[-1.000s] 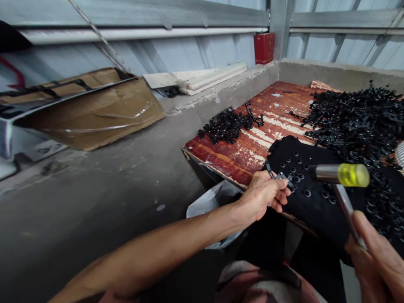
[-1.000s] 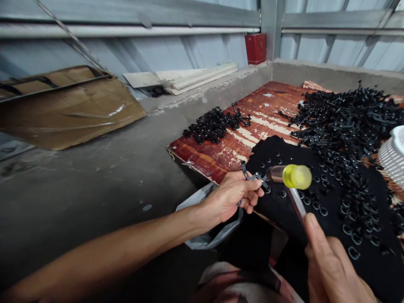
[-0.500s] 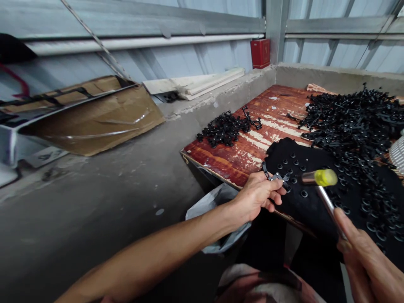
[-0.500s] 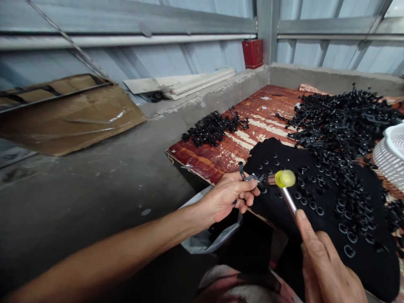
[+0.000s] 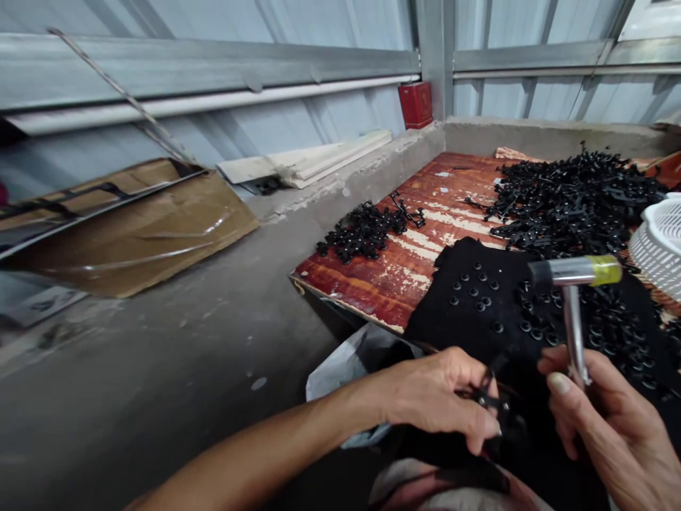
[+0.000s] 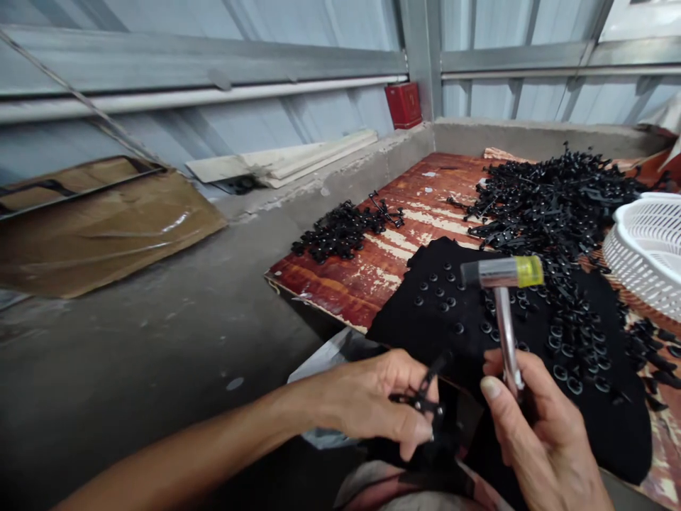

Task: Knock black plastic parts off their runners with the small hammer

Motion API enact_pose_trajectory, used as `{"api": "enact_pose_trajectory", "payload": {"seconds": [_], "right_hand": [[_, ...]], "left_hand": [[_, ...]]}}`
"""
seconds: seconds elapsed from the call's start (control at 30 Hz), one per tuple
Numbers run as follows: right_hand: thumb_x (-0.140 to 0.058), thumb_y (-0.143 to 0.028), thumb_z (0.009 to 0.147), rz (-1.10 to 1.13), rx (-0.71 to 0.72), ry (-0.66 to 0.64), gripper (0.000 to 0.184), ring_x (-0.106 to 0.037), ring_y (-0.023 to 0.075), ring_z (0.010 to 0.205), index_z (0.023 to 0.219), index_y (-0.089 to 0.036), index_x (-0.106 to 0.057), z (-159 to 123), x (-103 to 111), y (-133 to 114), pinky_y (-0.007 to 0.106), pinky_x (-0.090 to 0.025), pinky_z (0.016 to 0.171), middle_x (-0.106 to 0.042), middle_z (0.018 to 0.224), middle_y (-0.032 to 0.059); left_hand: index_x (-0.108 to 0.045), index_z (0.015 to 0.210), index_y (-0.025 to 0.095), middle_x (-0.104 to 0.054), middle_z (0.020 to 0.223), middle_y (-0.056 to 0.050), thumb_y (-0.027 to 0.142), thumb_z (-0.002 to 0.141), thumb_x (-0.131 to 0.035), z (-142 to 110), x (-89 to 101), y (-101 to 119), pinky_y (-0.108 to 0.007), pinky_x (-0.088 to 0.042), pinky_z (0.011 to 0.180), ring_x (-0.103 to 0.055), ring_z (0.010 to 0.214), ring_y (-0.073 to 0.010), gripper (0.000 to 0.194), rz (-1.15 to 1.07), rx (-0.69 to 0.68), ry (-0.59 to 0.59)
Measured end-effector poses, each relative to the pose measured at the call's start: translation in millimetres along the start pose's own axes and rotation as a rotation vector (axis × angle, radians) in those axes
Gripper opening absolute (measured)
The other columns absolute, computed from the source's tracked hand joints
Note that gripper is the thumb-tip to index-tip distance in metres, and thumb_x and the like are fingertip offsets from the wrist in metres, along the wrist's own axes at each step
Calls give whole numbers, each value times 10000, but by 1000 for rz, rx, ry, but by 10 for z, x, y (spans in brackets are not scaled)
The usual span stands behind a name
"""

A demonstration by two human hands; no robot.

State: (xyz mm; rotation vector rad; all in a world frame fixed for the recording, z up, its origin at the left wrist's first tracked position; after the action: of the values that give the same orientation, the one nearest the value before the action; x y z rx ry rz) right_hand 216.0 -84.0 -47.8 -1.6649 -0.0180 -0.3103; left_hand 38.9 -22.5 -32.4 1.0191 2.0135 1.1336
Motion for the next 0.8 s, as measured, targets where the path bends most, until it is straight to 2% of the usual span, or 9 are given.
{"api": "enact_pose_trajectory", "payload": {"seconds": [0.1,0.17,0.27,0.37,0.43,0.5,0.63,0.73,0.8], "right_hand": [[-589,-519,898,29,8,-119,321,-411,114,399,1089,-260,-578,102,-118,-28,198,-347,346,-457,551,-67],[-588,-504,906,55,6,-153,295,-384,102,381,1035,-239,-592,129,-180,-19,193,-319,344,-430,521,-77],[-590,-464,918,62,46,-102,249,-368,86,412,922,-216,-607,139,-219,-19,193,-309,380,-434,552,-70],[-588,-427,928,67,75,-35,215,-373,87,442,896,-214,-593,158,-226,-27,203,-320,401,-454,610,-60],[-607,-421,916,72,84,-10,212,-368,90,437,889,-213,-586,181,-233,-29,208,-323,391,-457,617,-58],[-619,-430,905,84,85,-1,222,-364,93,429,889,-213,-578,206,-248,-25,204,-319,375,-445,596,-62],[-618,-461,897,114,61,8,256,-363,95,392,892,-217,-542,253,-281,-35,190,-313,346,-408,518,-84],[-624,-489,887,118,47,20,285,-374,94,386,883,-219,-532,275,-269,-71,184,-329,348,-415,501,-86],[-611,-508,892,109,34,15,299,-397,99,399,892,-216,-546,262,-236,-83,185,-347,357,-437,507,-76]], "left_hand": [[-559,714,165,-521,588,49,176,710,-593,50,-119,-66,-182,-364,545,-469,555,-68,36,4,46,-156],[-549,737,172,-513,608,48,159,709,-580,76,-126,-82,-190,-367,552,-469,556,-76,44,0,59,-175],[-524,758,180,-522,660,43,159,693,-603,71,-91,-33,-202,-374,576,-462,581,-83,104,22,66,-157],[-500,723,185,-492,626,46,241,771,-564,44,-14,70,-196,-333,537,-431,564,-85,97,174,39,-53],[-490,660,178,-455,588,44,271,822,-507,37,41,150,-199,-294,510,-409,553,-86,187,366,-38,61],[-515,658,171,-454,587,40,241,825,-486,46,70,198,-202,-277,502,-409,560,-87,184,466,-104,168],[-541,765,164,-500,597,42,195,797,-481,118,27,135,-195,-304,503,-432,533,-84,74,244,-54,237],[-516,766,165,-557,614,27,217,802,-490,166,-8,84,-197,-357,529,-482,528,-84,69,48,-29,258],[-513,758,165,-576,622,19,225,799,-501,179,39,83,-188,-359,509,-488,513,-79,73,-3,-47,322]]}}
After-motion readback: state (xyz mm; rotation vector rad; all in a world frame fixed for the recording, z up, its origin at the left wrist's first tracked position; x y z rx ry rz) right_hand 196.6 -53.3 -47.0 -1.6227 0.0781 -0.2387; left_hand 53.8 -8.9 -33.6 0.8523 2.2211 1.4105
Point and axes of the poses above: each hand's wrist, its own z-axis towards the middle knuckle, its own x-axis out of the back of the hand, y = z × x, the point moved 4 cm from there along z, towards the middle knuckle
